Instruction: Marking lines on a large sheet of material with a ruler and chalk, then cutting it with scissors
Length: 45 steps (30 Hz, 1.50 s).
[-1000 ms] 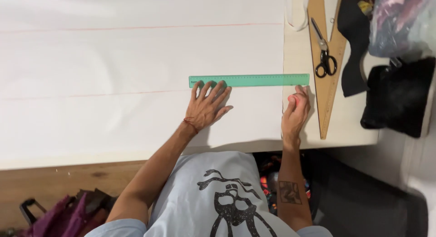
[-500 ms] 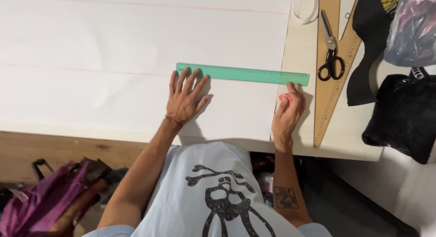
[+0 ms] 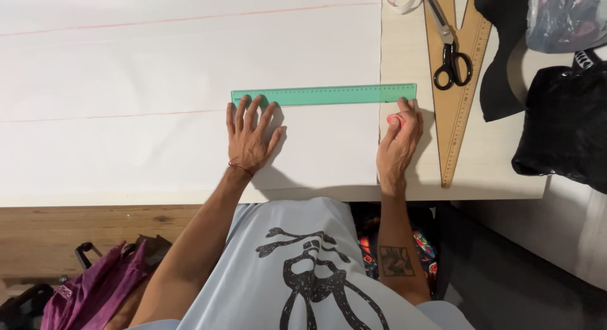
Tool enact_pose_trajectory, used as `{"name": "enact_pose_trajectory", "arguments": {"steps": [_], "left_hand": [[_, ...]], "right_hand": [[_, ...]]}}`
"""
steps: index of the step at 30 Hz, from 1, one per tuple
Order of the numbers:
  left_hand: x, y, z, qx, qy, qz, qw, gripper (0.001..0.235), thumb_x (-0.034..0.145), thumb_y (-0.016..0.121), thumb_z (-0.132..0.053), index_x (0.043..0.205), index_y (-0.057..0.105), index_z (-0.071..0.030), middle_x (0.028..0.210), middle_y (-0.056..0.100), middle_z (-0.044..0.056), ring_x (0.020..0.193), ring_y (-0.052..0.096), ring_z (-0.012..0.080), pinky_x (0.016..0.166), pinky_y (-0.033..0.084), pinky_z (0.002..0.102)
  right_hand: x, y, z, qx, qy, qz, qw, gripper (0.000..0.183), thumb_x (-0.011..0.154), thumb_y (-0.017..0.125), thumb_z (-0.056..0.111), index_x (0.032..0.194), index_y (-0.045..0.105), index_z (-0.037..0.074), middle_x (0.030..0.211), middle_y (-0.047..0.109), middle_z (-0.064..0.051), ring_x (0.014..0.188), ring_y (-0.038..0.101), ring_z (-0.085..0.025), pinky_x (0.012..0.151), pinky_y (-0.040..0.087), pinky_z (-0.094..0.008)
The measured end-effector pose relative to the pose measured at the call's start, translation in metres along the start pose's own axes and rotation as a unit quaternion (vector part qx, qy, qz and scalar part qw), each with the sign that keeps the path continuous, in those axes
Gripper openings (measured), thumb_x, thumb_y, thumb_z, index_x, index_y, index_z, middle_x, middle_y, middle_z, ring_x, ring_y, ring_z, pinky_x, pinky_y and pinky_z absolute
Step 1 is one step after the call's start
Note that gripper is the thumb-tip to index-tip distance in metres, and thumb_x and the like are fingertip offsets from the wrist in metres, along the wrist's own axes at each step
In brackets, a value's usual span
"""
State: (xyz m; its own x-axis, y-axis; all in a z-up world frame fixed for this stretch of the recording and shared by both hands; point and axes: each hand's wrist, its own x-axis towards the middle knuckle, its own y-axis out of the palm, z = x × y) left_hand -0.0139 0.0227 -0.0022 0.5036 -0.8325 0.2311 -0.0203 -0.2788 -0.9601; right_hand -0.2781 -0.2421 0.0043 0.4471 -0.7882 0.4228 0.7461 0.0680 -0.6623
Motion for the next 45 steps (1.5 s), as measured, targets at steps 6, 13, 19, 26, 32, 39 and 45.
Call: {"name": "enact_pose_trajectory", "arguments": {"steps": [6, 13, 19, 26, 32, 39, 45], "left_hand": [[-0.001, 0.001, -0.002, 0.001, 0.014, -0.001, 1.000, 0.061, 0.120, 0.061, -0.063, 0.172, 0.063, -0.034, 0.178, 0.052, 0.007, 0.174, 0.037, 0.0381, 0.143, 0.021, 0.068], [-0.002, 0.008, -0.003, -0.006, 0.044, 0.032, 0.999, 0.060, 0.123, 0.048, -0.062, 0.178, 0.056, -0.040, 0.188, 0.045, 0.002, 0.178, 0.030, 0.0320, 0.145, 0.018, 0.063], [0.000, 0.004, -0.003, -0.005, 0.051, 0.043, 0.998, 0.061, 0.124, 0.046, -0.061, 0.180, 0.053, -0.039, 0.190, 0.043, 0.001, 0.178, 0.031, 0.0296, 0.145, 0.020, 0.060], [0.000, 0.001, -0.004, -0.006, 0.048, 0.060, 0.997, 0.061, 0.124, 0.045, -0.059, 0.182, 0.050, -0.038, 0.191, 0.042, 0.000, 0.178, 0.031, 0.0310, 0.145, 0.021, 0.059], [0.009, 0.002, -0.008, -0.006, 0.043, 0.062, 0.997, 0.064, 0.122, 0.051, -0.062, 0.182, 0.051, -0.038, 0.191, 0.041, 0.000, 0.178, 0.030, 0.0308, 0.144, 0.022, 0.059], [0.032, 0.008, -0.024, -0.028, 0.048, 0.041, 0.998, 0.066, 0.121, 0.053, -0.068, 0.179, 0.054, -0.036, 0.189, 0.046, 0.002, 0.176, 0.036, 0.0327, 0.143, 0.025, 0.060], [0.043, 0.015, -0.043, -0.043, 0.053, 0.039, 0.997, 0.069, 0.120, 0.050, -0.072, 0.179, 0.055, -0.035, 0.189, 0.045, 0.002, 0.177, 0.036, 0.0323, 0.144, 0.024, 0.060]], "right_hand": [[-0.001, 0.000, -0.004, 0.000, 0.007, 0.005, 1.000, 0.022, 0.130, 0.051, 0.020, 0.132, 0.064, 0.002, 0.158, 0.077, -0.017, 0.152, 0.068, -0.040, 0.136, 0.039, -0.053], [-0.001, 0.001, -0.003, 0.001, 0.012, 0.008, 1.000, 0.023, 0.131, 0.049, 0.021, 0.131, 0.064, 0.002, 0.162, 0.075, -0.017, 0.155, 0.066, -0.039, 0.136, 0.040, -0.052], [0.001, 0.003, -0.003, -0.013, 0.005, 0.007, 1.000, 0.021, 0.129, 0.051, 0.020, 0.130, 0.064, 0.004, 0.162, 0.075, -0.016, 0.156, 0.065, -0.037, 0.136, 0.040, -0.051], [0.002, 0.003, -0.006, -0.016, 0.014, 0.024, 0.999, 0.019, 0.129, 0.050, 0.020, 0.129, 0.063, 0.006, 0.165, 0.073, -0.016, 0.157, 0.064, -0.038, 0.137, 0.037, -0.052], [0.027, 0.003, -0.020, 0.018, 0.015, 0.041, 0.999, 0.017, 0.130, 0.050, 0.016, 0.131, 0.061, 0.003, 0.164, 0.073, -0.018, 0.158, 0.062, -0.039, 0.135, 0.038, -0.054], [0.044, 0.001, -0.074, 0.031, 0.013, 0.030, 0.999, 0.018, 0.130, 0.050, 0.017, 0.134, 0.062, 0.003, 0.159, 0.076, -0.017, 0.153, 0.066, -0.043, 0.131, 0.040, -0.056], [0.063, -0.014, -0.086, 0.032, 0.024, 0.029, 0.999, 0.025, 0.131, 0.048, 0.024, 0.138, 0.065, 0.007, 0.156, 0.079, -0.011, 0.152, 0.068, -0.037, 0.131, 0.042, -0.053]]}}
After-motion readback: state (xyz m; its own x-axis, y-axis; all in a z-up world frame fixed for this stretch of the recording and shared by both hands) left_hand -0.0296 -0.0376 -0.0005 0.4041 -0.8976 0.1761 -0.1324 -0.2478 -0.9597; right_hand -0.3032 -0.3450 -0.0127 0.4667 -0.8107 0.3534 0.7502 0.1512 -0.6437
